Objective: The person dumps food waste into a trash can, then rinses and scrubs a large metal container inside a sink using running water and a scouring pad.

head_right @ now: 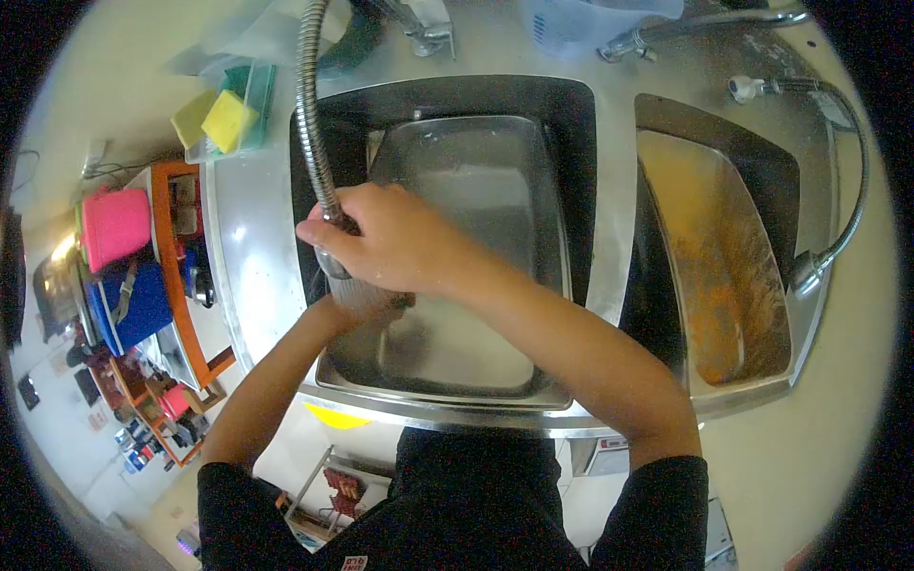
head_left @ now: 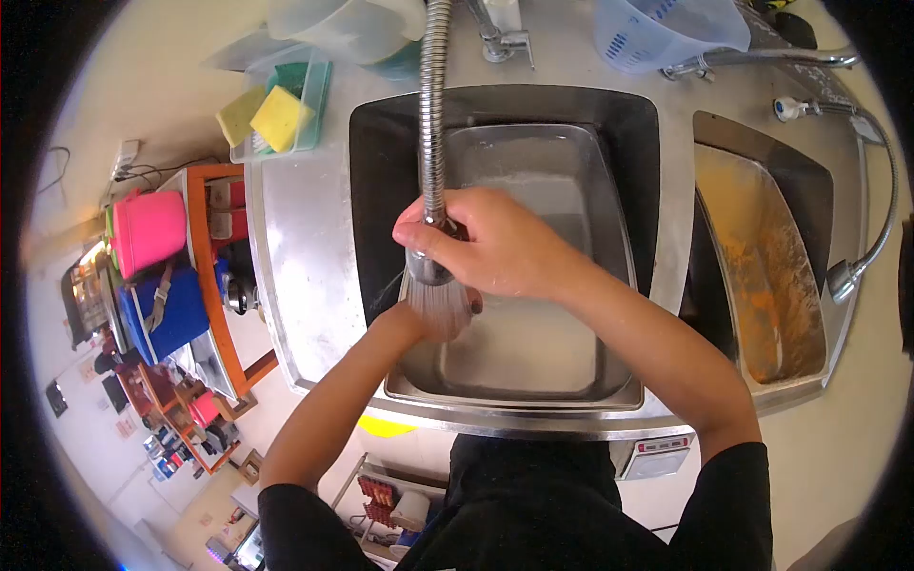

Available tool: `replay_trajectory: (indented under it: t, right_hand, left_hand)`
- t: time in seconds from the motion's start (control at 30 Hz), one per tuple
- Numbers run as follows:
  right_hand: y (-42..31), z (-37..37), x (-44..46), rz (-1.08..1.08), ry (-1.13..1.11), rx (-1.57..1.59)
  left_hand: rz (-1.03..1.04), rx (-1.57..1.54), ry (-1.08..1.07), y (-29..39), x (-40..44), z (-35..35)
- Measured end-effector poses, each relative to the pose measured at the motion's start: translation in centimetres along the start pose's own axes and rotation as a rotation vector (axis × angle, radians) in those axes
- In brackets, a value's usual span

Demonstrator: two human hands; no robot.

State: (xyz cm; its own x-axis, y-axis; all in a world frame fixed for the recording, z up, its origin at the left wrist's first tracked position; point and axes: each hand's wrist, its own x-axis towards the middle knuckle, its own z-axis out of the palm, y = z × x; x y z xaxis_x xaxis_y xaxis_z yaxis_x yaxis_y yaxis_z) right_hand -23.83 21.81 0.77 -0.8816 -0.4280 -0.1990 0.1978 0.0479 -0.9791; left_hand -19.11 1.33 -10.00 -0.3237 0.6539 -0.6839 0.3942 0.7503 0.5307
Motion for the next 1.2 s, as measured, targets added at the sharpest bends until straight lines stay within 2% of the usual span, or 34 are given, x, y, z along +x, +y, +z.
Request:
replay_trajectory:
  t: [0.03,0.07,0.13,0.17,0.3,0.37,0.4,0.5,0.53,0.63,0.67,0.77,0.87,0.97,1.03,1.1,1.17,1.2]
  right_hand:
    - [-0.1,0.1,0.1,-0.029,0.005,-0.010]
    - [-0.3,-0.1,0.0,-0.001,-0.035,-0.030]
    - [-1.9,-0.6,-0.5,0.100,-0.097,0.044]
    - [-1.5,-0.2,-0.4,0.072,-0.093,0.048]
    - [-0.5,0.8,-0.1,-0.019,-0.064,0.071]
    - [-0.5,1.1,-0.1,-0.036,-0.024,0.146]
    - [-0.5,1.2,-0.1,-0.044,0.000,0.181]
    - [-1.2,-0.3,-1.0,-0.009,-0.031,0.160]
    - [-0.7,-0.8,-1.4,-0.008,-0.030,0.159]
    - [0.5,-2.7,-2.9,0.005,-0.055,0.135]
    - [0.3,-3.7,-3.4,0.022,-0.071,0.122]
    - [-0.2,-6.2,-4.8,0.118,-0.108,0.046]
    - [-0.7,-8.6,-5.1,0.161,-0.136,0.015]
    - [0.2,-9.8,-5.2,0.198,-0.114,0.008]
    - [1.0,-9.8,-5.4,0.207,-0.073,-0.004]
    - [1.0,-9.7,-5.4,0.193,-0.080,-0.026]
    - [1.2,-9.8,-5.3,0.157,-0.090,-0.070]
    - [1.0,-9.9,-5.1,0.190,-0.112,-0.067]
  left_hand:
    - [0.020,0.031,-0.132,0.6,-0.6,-1.1]
    - [0.107,0.016,-0.149,0.6,-1.7,-1.5]
    - [0.102,-0.077,-0.171,1.7,-3.6,-3.0]
    - [0.098,-0.126,-0.182,2.0,-4.5,-3.4]
    - [0.193,-0.048,-0.031,3.0,-8.2,-3.3]
    - [0.145,-0.166,0.135,5.2,-9.9,-4.1]
    - [0.051,-0.334,0.139,5.2,-10.8,-2.9]
    - [0.000,-0.175,0.068,8.2,-11.2,-3.4]
    - [-0.050,-0.211,0.056,8.5,-11.0,-2.5]
    - [-0.048,-0.278,-0.294,7.8,-8.6,-0.7]
    - [0.065,-0.450,-0.302,7.8,-7.0,0.2]
    - [0.165,-0.502,-0.512,10.1,-2.2,0.5]
    - [0.359,-0.554,-0.616,9.7,3.3,7.6]
    - [0.325,-0.285,-0.722,9.8,8.1,6.0]
    - [0.467,-0.657,-0.323,5.9,12.3,10.4]
    - [0.488,-0.994,-0.244,6.0,13.5,11.0]
    - [0.391,-1.303,-0.503,7.3,13.2,11.0]
    - [0.509,-0.939,-0.432,8.8,11.0,10.0]
